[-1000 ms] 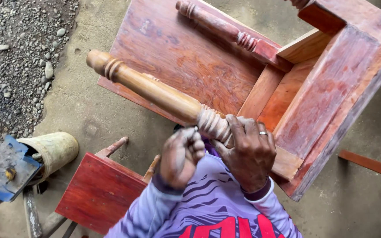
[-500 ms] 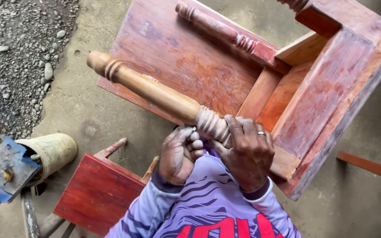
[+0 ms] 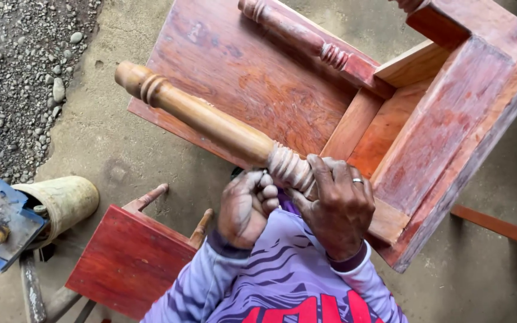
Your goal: Scraping and smoothing a turned wooden furniture leg using a metal scraper tool.
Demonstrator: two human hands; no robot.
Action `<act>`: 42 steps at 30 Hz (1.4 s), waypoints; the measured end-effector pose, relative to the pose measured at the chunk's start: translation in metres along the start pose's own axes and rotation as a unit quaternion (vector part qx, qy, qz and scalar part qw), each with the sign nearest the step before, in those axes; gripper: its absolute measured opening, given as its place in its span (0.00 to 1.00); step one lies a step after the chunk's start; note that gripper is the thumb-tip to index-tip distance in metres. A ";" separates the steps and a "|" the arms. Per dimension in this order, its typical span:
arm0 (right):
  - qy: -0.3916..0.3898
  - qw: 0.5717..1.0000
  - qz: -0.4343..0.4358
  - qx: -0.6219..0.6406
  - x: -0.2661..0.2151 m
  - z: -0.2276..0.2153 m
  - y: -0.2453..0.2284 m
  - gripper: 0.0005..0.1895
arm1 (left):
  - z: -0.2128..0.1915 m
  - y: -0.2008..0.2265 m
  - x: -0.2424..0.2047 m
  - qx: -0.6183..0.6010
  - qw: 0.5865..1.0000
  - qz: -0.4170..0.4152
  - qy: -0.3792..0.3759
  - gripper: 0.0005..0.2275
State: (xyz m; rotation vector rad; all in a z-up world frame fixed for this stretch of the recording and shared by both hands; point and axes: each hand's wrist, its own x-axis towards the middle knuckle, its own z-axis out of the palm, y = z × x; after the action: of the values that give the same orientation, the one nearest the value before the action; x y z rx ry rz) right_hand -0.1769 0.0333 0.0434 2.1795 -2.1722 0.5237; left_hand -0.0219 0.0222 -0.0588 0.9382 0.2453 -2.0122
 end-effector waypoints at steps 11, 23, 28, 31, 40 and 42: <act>-0.014 1.000 0.008 -0.011 0.004 0.000 0.000 0.32 | 0.027 0.009 -0.020 0.020 1.000 -0.005 -0.006 0.05; -0.009 1.000 -0.003 -0.014 -0.004 0.003 0.003 0.34 | 0.005 -0.004 -0.004 -0.018 0.999 0.001 -0.046 0.04; -0.022 1.000 0.005 -0.020 -0.004 0.003 -0.001 0.35 | 0.019 -0.003 -0.015 0.001 0.999 0.041 0.008 0.05; -0.017 0.999 -0.009 -0.030 0.001 0.003 -0.001 0.35 | 0.016 -0.005 -0.007 -0.012 0.999 0.045 0.002 0.06; -0.028 0.999 -0.006 -0.037 -0.005 0.004 0.000 0.34 | 0.019 -0.005 -0.017 0.006 1.000 0.008 -0.012 0.07; -0.010 0.998 -0.015 -0.055 -0.002 0.004 -0.002 0.32 | 0.013 -0.005 -0.003 -0.026 0.997 0.033 -0.066 0.04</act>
State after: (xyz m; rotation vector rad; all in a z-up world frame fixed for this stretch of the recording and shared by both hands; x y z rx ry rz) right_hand -0.1738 0.0342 0.0391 2.1653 -2.1209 0.3737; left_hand -0.0313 0.0207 -0.0481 0.7668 0.1899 -1.9886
